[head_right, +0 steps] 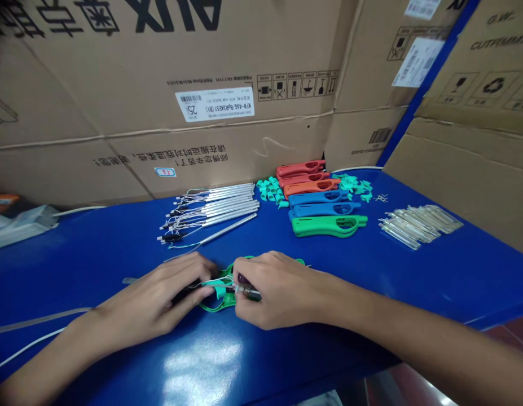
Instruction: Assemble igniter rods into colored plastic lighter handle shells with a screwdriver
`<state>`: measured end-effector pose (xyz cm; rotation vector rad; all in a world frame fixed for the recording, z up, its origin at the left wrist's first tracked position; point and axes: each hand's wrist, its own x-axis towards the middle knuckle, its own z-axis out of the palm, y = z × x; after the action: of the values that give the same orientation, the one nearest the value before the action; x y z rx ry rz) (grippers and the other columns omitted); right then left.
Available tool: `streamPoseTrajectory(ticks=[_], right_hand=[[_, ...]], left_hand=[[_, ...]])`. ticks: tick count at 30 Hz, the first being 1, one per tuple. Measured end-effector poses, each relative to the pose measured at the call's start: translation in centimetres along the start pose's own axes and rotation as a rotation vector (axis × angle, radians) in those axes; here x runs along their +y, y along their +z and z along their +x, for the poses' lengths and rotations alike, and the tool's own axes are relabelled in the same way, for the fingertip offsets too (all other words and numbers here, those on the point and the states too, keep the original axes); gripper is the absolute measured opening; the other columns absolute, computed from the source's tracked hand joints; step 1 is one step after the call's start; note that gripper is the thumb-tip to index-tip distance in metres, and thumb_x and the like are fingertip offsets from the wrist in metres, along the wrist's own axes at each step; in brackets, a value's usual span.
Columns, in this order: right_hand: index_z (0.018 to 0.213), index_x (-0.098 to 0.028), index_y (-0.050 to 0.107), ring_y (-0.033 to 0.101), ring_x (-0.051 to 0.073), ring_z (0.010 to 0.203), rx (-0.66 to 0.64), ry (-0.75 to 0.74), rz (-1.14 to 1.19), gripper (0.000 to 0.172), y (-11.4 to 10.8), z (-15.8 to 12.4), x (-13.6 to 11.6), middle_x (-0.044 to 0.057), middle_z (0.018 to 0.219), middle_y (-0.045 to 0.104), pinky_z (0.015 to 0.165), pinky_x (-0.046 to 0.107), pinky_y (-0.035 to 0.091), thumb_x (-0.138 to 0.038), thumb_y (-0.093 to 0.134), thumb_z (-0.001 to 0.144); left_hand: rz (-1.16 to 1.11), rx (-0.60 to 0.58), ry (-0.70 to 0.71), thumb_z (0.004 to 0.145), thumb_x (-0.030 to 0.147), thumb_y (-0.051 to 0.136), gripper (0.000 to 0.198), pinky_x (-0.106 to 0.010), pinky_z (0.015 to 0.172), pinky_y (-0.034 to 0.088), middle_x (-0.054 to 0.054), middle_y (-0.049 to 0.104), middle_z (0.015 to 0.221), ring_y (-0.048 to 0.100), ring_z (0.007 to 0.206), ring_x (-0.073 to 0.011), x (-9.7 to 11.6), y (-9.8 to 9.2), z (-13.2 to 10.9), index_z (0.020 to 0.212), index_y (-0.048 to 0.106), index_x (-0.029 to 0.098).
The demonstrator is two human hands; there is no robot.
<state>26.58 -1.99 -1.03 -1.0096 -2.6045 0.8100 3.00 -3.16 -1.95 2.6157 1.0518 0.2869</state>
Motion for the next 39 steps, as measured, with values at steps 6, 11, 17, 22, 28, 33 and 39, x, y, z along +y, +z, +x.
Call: streamPoseTrajectory(ticks=[6,11,17,22,28,33,39], right_hand=[[0.076,-0.02,0.047,0.041,0.008,0.058,0.013,0.002,0.0,0.011,0.4,0.0,0.5,-0.005,0.068,0.053,0.052,0.021,0.029,-0.017,0.057,0.073],[0.09,-0.019,0.061,0.049,0.009,0.067,0.126,-0.054,-0.1,0.013,1.0,-0.2,0.8,0.002,0.097,0.056,0.06,0.024,0.037,-0.017,0.057,0.077],[0.099,-0.02,0.065,0.053,0.013,0.071,0.213,-0.061,-0.162,0.025,0.9,-0.2,0.5,0.003,0.099,0.056,0.059,0.027,0.037,-0.03,0.066,0.076],[0.094,-0.02,0.066,0.054,0.013,0.072,0.339,-0.182,-0.101,0.024,1.9,-0.2,0.1,0.003,0.09,0.056,0.059,0.027,0.039,-0.037,0.067,0.077],[0.088,-0.02,0.065,0.057,0.016,0.072,0.186,-0.203,-0.176,0.02,3.0,0.1,-0.1,0.006,0.09,0.061,0.058,0.03,0.04,-0.029,0.048,0.091],[0.095,-0.019,0.063,0.061,0.017,0.08,0.204,-0.227,0.04,0.017,2.0,0.1,-0.3,0.005,0.093,0.066,0.069,0.029,0.046,-0.025,0.047,0.093],[0.087,-0.018,0.066,0.054,0.009,0.058,0.477,-0.14,0.336,0.009,0.6,0.5,-0.4,-0.001,0.072,0.066,0.053,0.021,0.042,-0.026,0.062,0.086]], left_hand=[[-0.166,-0.062,-0.047,0.094,0.025,0.047,0.012,-0.035,0.086,0.047,-0.004,0.059,0.102,0.056,0.096,-0.0184,0.6,-0.5,0.0,0.091,0.057,0.02],[-0.244,-0.1,-0.064,0.094,0.024,0.047,0.017,-0.033,0.091,0.046,-0.004,0.057,0.108,0.055,0.102,-0.0177,0.7,-0.7,0.0,0.083,0.06,0.019],[-0.264,-0.061,-0.058,0.098,0.023,0.041,0.022,-0.033,0.093,0.045,-0.004,0.059,0.109,0.054,0.104,-0.0173,0.2,-0.4,0.0,0.091,0.061,0.019],[-0.268,-0.036,-0.074,0.101,0.026,0.033,0.029,-0.032,0.092,0.046,-0.003,0.06,0.104,0.056,0.099,-0.016,0.6,-0.3,0.2,0.098,0.061,0.02],[-0.298,-0.034,-0.069,0.102,0.028,0.031,0.029,-0.028,0.09,0.046,-0.002,0.059,0.103,0.056,0.098,-0.0148,0.8,0.0,0.2,0.096,0.058,0.021],[-0.357,0.013,-0.072,0.103,0.037,0.021,0.04,-0.029,0.086,0.046,-0.003,0.058,0.101,0.054,0.093,-0.0159,0.0,0.3,-0.2,0.094,0.056,0.021],[-0.31,0.018,-0.115,0.103,0.036,0.022,0.037,-0.028,0.076,0.046,0.0,0.056,0.085,0.053,0.078,-0.0142,0.2,0.2,-0.3,0.084,0.05,0.02]])
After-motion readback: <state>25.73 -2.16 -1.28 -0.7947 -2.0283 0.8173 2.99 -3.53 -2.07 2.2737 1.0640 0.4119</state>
